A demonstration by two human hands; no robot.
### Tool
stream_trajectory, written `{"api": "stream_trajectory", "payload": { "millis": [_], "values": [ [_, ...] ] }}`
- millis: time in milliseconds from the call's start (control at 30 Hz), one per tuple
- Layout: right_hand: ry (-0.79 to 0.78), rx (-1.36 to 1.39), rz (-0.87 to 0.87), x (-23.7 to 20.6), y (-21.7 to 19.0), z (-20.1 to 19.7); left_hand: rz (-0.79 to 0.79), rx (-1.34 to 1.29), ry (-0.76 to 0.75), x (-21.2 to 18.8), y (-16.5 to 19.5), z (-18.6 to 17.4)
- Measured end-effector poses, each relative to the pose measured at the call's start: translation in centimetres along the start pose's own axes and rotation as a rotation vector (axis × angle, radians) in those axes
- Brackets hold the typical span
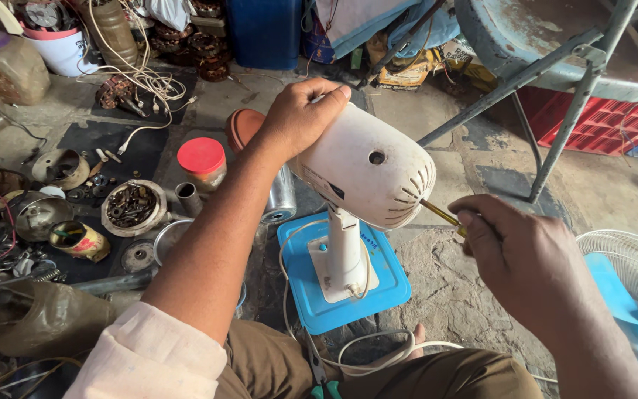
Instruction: The person disassembles a small white fan by removing the front grille and motor housing. They use a screwdriver to loosen screws and separate components, then reassemble the fan by reversing the steps.
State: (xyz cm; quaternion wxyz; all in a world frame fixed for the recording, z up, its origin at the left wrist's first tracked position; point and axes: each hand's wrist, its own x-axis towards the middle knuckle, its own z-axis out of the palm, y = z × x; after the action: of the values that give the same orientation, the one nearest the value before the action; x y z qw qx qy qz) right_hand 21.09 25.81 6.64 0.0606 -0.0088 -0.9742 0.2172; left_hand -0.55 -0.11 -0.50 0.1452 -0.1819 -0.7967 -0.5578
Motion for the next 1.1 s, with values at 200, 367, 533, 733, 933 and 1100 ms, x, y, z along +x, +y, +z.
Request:
{"api": "stream_trajectory", "payload": {
  "millis": [200,367,533,733,933,1100],
  "values": [
    [-0.061,-0.217,0.062,0.1,-1.3,-0.2,-0.02,0.027,-0.021,0.0,0.2,0.0],
    [0.044,-0.375,-0.071,0.1,-1.7,0.9,0.003,0.035,-0.013,-0.2,0.3,0.0],
    [0.349,-0.311,-0.185,-0.1,-0.6,2.7,0.033,0.001,-0.015,-0.2,0.1,-0.2],
    [0.42,0.254,-0.328,2.2,-1.2,6.1,-0.011,0.046,0.006,-0.4,0.3,0.1],
    [0.224,0.469,-0.127,3.0,-2.8,7.9,0.017,0.012,-0.009,-1.0,1.2,-0.2],
    [0.292,0.517,-0.2,0.9,-2.4,7.9,0.034,0.053,-0.051,-1.6,2.1,0.6]
  ]
}}
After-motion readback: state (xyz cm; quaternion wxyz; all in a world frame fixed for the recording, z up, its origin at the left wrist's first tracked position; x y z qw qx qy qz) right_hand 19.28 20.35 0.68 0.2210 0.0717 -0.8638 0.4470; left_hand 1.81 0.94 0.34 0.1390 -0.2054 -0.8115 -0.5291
